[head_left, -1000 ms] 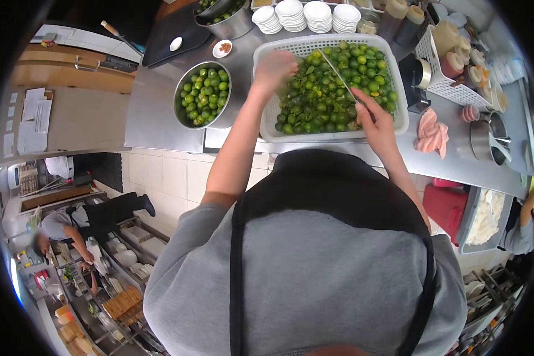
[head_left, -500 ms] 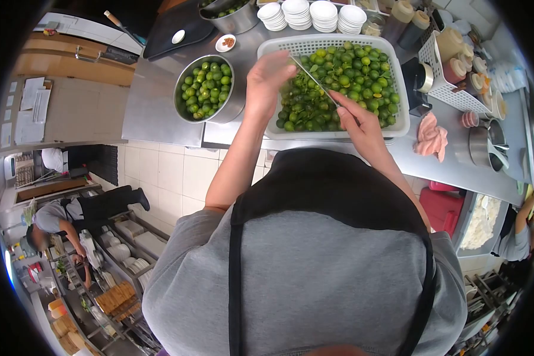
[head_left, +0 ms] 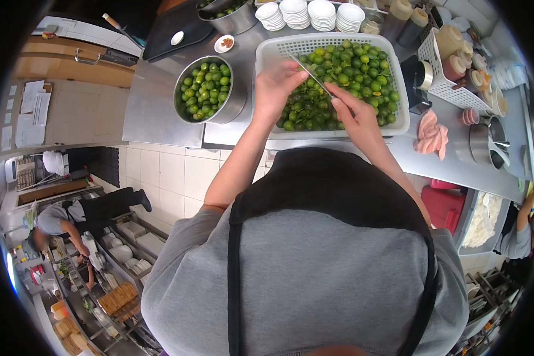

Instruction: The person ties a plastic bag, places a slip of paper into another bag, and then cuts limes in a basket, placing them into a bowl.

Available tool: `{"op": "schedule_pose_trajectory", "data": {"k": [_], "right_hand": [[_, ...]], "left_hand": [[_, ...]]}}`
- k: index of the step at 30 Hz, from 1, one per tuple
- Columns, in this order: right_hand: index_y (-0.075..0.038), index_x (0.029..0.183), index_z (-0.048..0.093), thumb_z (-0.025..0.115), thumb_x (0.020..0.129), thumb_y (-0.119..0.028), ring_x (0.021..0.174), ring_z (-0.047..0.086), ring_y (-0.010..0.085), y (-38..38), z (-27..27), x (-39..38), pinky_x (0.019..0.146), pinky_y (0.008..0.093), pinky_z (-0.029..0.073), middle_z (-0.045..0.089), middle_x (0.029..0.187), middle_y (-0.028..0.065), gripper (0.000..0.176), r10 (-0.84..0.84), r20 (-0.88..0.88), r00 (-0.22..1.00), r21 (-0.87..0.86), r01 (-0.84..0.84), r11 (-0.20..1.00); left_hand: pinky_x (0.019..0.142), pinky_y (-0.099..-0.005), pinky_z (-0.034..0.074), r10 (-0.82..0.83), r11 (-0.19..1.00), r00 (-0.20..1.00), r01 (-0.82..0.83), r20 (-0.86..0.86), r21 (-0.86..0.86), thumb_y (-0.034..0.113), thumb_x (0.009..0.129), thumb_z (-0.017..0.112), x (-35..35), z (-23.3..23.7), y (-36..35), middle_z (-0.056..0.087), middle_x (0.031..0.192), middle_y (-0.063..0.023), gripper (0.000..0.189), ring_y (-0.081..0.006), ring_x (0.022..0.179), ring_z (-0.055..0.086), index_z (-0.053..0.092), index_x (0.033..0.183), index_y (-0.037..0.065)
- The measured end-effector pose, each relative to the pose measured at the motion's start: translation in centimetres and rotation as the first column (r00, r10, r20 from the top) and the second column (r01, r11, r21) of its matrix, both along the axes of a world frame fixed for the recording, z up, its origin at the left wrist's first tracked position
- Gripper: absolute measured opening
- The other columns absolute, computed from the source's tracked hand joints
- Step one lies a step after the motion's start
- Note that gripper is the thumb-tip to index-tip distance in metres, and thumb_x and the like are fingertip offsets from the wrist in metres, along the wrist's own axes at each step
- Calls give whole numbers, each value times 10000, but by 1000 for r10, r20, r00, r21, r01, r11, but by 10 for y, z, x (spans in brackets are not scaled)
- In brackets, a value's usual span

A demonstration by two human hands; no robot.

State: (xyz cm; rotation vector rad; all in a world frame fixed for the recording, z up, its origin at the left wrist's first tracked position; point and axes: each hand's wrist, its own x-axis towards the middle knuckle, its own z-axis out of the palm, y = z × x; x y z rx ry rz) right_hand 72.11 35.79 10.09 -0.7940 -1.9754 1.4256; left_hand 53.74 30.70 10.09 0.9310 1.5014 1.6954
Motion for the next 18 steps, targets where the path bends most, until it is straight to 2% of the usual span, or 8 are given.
{"op": "schedule_pose_trajectory", "data": {"k": [4, 8, 10, 13, 15, 16, 17, 18], "right_hand": [[-72, 1176, 555, 500, 905, -182, 832, 629, 206, 0, -7, -3, 746, 287, 468, 635, 1022, 143, 298, 8, -13, 1000, 7, -8, 1000], [-69, 1174, 555, 497, 906, -189, 828, 629, 205, 2, 0, -4, 741, 279, 468, 635, 1026, 135, 299, 8, 77, 997, -17, -7, 1000], [-68, 1173, 556, 498, 906, -192, 831, 629, 205, 2, 1, -3, 737, 276, 467, 635, 1028, 133, 300, 25, 121, 992, -41, -20, 999], [-72, 1179, 552, 508, 903, -194, 784, 624, 192, 3, -9, 1, 708, 279, 466, 636, 1045, 120, 305, 64, 112, 992, 14, -66, 998], [-80, 1190, 547, 518, 900, -191, 689, 588, 147, 3, -14, 6, 644, 267, 454, 660, 944, 92, 312, 79, 36, 996, -8, -79, 997], [-80, 1190, 547, 518, 900, -191, 689, 588, 147, 4, -17, 9, 644, 267, 454, 660, 944, 92, 312, 79, 38, 996, -9, -79, 997], [-84, 1195, 546, 519, 901, -188, 651, 545, 117, 5, -19, 13, 614, 250, 436, 638, 855, 66, 313, 54, 64, 996, -45, -51, 998], [-89, 1200, 546, 520, 902, -184, 612, 502, 88, 7, -21, 16, 584, 232, 417, 615, 766, 40, 314, 31, 90, 995, -79, -24, 997]], "left_hand": [[698, -208, 453, -28, 999, 1000, 28, 7, -35, -6, 773, 650, -2, -8, -4, 643, 837, -51, 162, -77, 754, 586, 601, 928, 1], [719, -243, 472, -73, 997, 993, 75, 97, -17, 8, 786, 636, 2, -11, -5, 648, 867, -61, 158, -101, 787, 602, 604, 940, -4], [765, -278, 491, -74, 997, 919, 71, 388, 22, 13, 805, 614, -6, -11, -5, 645, 903, -80, 157, -140, 819, 613, 599, 959, -12], [826, -314, 496, 6, 994, 916, -49, 402, 96, 17, 819, 596, -40, -13, -11, 634, 944, -105, 179, -186, 856, 617, 583, 993, -23], [867, -324, 488, 163, 981, 926, -188, 341, 42, 24, 815, 604, -78, -10, -21, 621, 957, -121, 207, -214, 881, 614, 565, 1011, -34], [784, -269, 487, 239, 966, 941, -255, 240, 35, -1, 775, 625, -91, -1, -29, 632, 922, -99, 212, -164, 843, 608, 584, 983, -12], [764, -263, 488, 310, 951, 949, -310, 54, -14, 24, 761, 655, -114, -4, -39, 628, 910, -96, 238, -157, 830, 607, 583, 983, -23], [746, -301, 488, 347, 925, 906, -373, -241, -70, 47, 713, 690, -126, 2, -47, 636, 893, -102, 269, -202, 790, 615, 606, 964, -5]]}}
